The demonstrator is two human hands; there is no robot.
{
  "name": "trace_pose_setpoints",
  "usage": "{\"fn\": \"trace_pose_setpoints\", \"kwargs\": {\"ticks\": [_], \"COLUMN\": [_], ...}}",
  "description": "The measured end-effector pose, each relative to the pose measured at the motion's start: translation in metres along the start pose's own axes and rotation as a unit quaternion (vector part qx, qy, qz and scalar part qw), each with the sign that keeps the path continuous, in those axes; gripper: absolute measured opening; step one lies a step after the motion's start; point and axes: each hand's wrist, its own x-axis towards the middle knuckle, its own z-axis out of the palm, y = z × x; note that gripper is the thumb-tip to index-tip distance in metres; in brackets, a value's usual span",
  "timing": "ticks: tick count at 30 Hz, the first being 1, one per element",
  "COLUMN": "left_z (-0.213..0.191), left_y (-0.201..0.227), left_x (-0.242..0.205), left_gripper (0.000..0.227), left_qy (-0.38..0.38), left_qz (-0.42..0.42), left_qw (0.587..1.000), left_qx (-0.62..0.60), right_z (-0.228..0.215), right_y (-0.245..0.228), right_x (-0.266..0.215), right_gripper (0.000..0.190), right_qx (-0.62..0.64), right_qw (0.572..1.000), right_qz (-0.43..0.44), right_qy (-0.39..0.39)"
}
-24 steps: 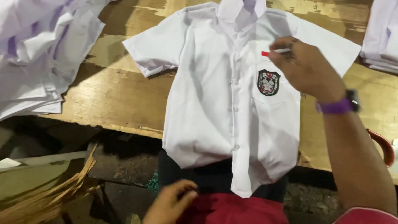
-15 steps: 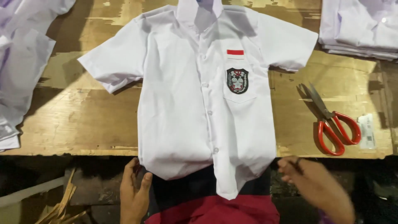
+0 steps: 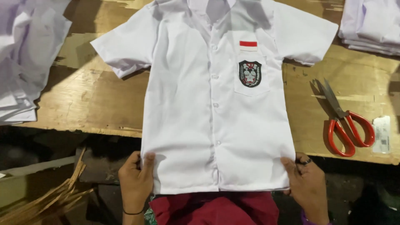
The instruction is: The person lays a white short-sleeved shirt on a wooden table and uses red-handled scissors to trim loose threads from the collar and hem. They then fold the collar and smooth the shirt by hand.
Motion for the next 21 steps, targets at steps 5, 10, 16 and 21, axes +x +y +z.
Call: {"fn": "trace_pose_setpoints", "kwargs": {"ticks": [5,10,16,21], "left_z": [-0.014,-0.052,-0.062,-0.049], "left_y": [0.001,0.051,0.109,0.136], "left_x": [0.004,0.024,0.146,0.247], "left_gripper": [0.029,0.022,0.009,0.065], "left_qy": [-0.089,-0.016,0.074,-0.002], "left_qz": [-0.047,0.007,0.334,0.046], "left_qw": [0.991,0.992,0.923,0.955], "left_qx": [0.085,0.126,0.175,0.293], "right_z": [-0.007,-0.046,-0.071,-0.067], "right_y": [-0.005,-0.037,-0.107,-0.167], "right_x": [0.004,0.008,0.096,0.203], "right_gripper": [0.038,0.039,0.032,0.028], "right_qx": [-0.096,-0.257,-0.219,-0.184], "right_qw": [0.991,0.966,0.933,0.919], "right_qz": [0.067,0.02,-0.271,-0.311], "right_qy": [-0.071,-0.004,0.087,0.156]}}
